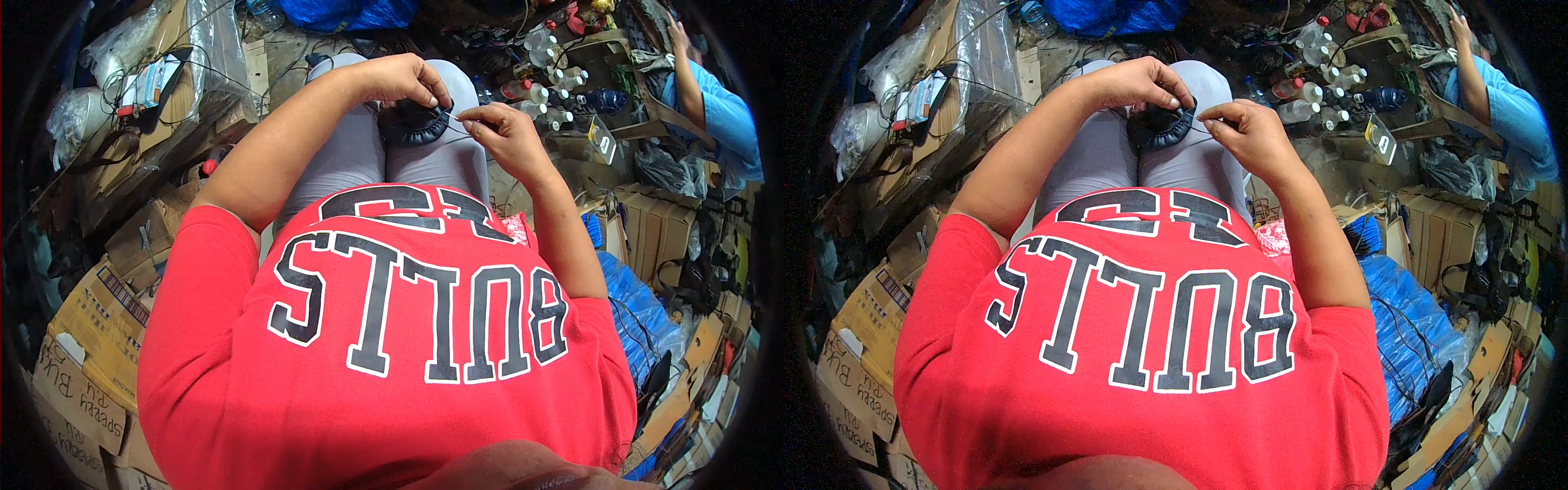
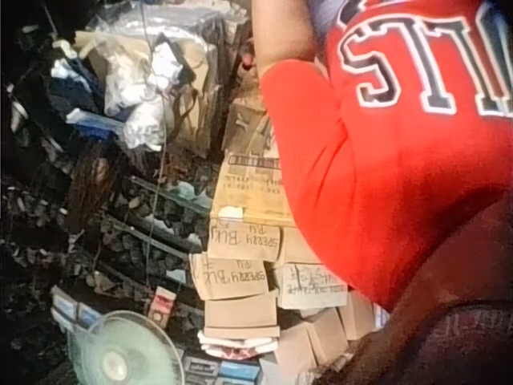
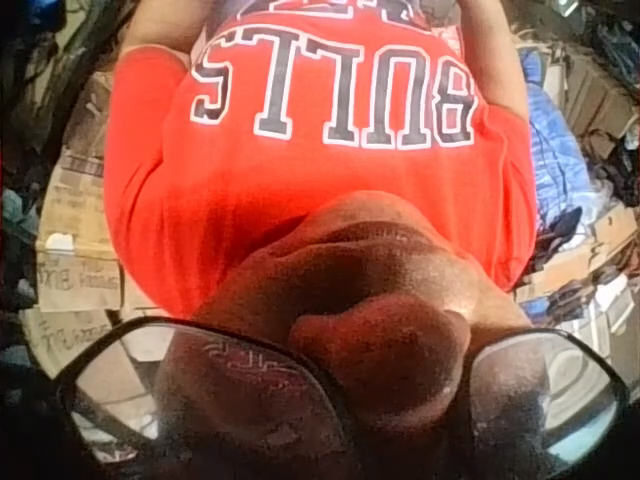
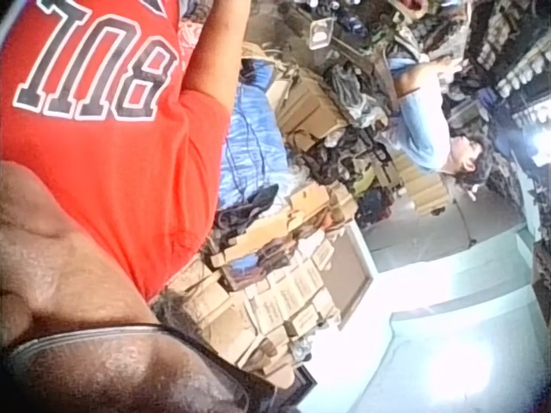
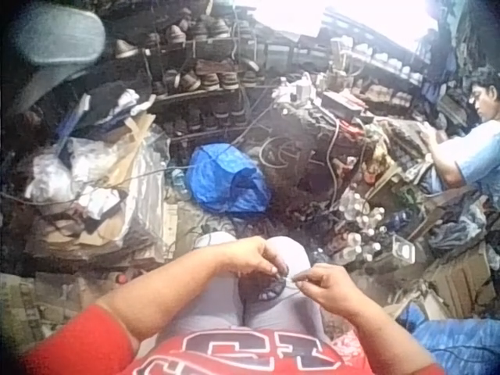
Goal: Hand-stitching a black leather shoe component using a needle and thread.
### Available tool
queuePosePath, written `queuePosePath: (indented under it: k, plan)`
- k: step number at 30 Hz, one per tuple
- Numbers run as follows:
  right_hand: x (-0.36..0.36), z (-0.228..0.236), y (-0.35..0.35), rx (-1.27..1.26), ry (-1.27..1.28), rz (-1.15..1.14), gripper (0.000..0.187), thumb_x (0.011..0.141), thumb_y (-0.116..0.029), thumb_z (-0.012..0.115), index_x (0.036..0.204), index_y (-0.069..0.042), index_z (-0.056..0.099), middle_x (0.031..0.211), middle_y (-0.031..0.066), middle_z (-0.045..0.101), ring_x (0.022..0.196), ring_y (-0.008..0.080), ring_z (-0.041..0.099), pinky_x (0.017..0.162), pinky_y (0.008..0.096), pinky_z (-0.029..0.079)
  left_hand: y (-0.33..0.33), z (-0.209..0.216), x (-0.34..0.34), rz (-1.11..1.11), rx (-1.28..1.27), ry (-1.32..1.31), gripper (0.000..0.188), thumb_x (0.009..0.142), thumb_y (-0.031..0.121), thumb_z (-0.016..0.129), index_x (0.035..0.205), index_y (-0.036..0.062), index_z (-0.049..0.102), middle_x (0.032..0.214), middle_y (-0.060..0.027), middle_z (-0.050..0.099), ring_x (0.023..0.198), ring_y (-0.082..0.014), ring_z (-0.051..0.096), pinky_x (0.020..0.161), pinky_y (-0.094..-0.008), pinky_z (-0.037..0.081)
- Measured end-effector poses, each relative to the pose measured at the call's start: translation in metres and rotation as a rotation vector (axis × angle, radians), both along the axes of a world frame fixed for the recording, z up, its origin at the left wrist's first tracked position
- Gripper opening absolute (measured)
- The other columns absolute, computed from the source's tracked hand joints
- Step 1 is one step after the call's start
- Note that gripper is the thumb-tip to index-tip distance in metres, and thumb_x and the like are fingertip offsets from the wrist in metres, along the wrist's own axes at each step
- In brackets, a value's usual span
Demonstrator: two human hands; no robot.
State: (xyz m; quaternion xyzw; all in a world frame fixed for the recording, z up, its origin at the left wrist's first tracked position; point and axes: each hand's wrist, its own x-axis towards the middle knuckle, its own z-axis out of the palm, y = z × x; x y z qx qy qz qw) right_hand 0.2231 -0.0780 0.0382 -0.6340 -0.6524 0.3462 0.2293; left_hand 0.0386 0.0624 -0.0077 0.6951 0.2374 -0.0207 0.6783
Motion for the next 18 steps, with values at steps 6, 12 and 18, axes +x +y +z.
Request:
queuePosePath:
  k: [6, 12, 18]
  plan:
    - [0.000, 0.001, 0.006, -0.065, -0.043, -0.002, 0.019, 0.078, -0.016, 0.063, 0.093, -0.006, 0.069, 0.085, 0.0151, 0.065, 0.076, 0.0224, 0.064, 0.068, 0.0311, 0.049, -0.002, 0.006, 0.001, -0.018, 0.057, 0.011, 0.028, 0.075, 0.011, 0.063, 0.102, 0.0084, 0.069, 0.085, 0.0006, 0.067, 0.058, -0.0040, 0.046, 0.048, -0.0210, 0.037]
    - [-0.014, 0.000, 0.002, 0.019, -0.139, -0.050, 0.017, 0.077, -0.015, 0.064, 0.091, -0.007, 0.069, 0.085, 0.0153, 0.065, 0.074, 0.0271, 0.064, 0.067, 0.0327, 0.049, 0.004, -0.014, 0.001, -0.016, 0.098, -0.049, 0.028, 0.074, 0.011, 0.063, 0.102, 0.0094, 0.069, 0.085, 0.0006, 0.067, 0.057, -0.0045, 0.047, 0.048, -0.0218, 0.039]
    - [-0.014, -0.011, 0.002, 0.177, -0.222, 0.009, 0.015, 0.076, -0.011, 0.066, 0.091, -0.009, 0.069, 0.081, 0.0122, 0.061, 0.073, 0.0272, 0.061, 0.066, 0.0321, 0.048, 0.004, 0.006, 0.010, -0.067, 0.081, 0.078, 0.026, 0.076, 0.012, 0.065, 0.101, 0.0089, 0.069, 0.081, 0.0016, 0.066, 0.051, -0.0063, 0.046, 0.043, -0.0231, 0.037]
